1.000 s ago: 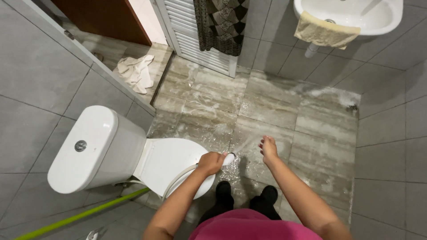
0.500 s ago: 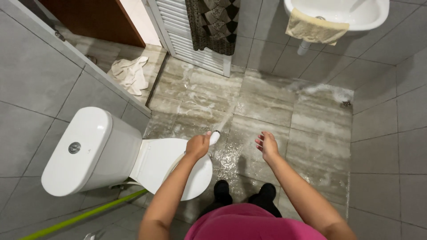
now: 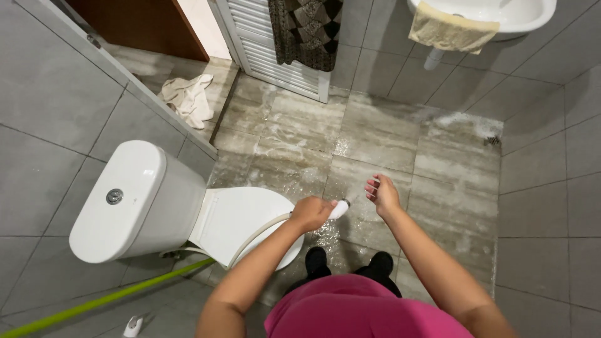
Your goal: The person scrubs the tiled bathroom floor with a green and yellow squeegee, moving water and soap suds across the surface. They then use a handheld bidet sprayer to rinse the floor thoroughly, directing the water stream toward the drain and around the toilet and sink.
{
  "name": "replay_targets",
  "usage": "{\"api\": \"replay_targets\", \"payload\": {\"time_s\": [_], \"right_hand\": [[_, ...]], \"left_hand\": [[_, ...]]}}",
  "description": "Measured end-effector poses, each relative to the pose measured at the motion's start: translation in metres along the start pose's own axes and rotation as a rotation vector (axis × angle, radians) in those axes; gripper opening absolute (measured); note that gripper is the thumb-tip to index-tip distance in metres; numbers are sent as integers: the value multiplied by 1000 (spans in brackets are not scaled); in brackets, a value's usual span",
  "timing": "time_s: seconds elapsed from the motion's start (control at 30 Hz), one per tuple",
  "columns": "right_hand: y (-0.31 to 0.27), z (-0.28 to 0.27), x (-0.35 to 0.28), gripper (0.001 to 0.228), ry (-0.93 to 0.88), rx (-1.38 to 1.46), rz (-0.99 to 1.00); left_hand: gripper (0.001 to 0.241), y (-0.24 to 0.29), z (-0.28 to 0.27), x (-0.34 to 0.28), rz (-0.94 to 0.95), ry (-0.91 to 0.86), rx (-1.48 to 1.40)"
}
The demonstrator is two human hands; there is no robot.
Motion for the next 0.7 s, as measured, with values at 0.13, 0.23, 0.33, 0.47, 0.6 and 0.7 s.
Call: {"api": "replay_targets", "payload": {"time_s": [0.13, 0.23, 0.33, 0.47, 0.6, 0.7], "right_hand": [[-5, 10, -11, 23, -17, -14, -6], [-2, 8, -17, 22, 15, -67, 7], [0, 9, -18, 21, 7, -68, 17], [7, 7, -16, 20, -7, -44, 33], [12, 10, -19, 21, -15, -31, 58], [17, 11, -14, 21, -28, -27, 62]], "left_hand": [[53, 3, 4, -2, 10, -16, -2], [53, -8, 2, 0, -24, 8, 19], [54, -11, -11, -2, -58, 46, -16], [55, -15, -12, -2, -49, 47, -7], [58, -20, -6, 0, -100, 40, 28], [54, -13, -6, 0, -87, 23, -35]]}}
Point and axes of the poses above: each hand's wrist, its own x-axis towards the middle knuckle, its own z-axis out of the palm, y = z × x, the point moved 9 cm from there along x, towards the middle knuckle, and after that the axes turned 6 degrees about y, right-handed, at the moved point
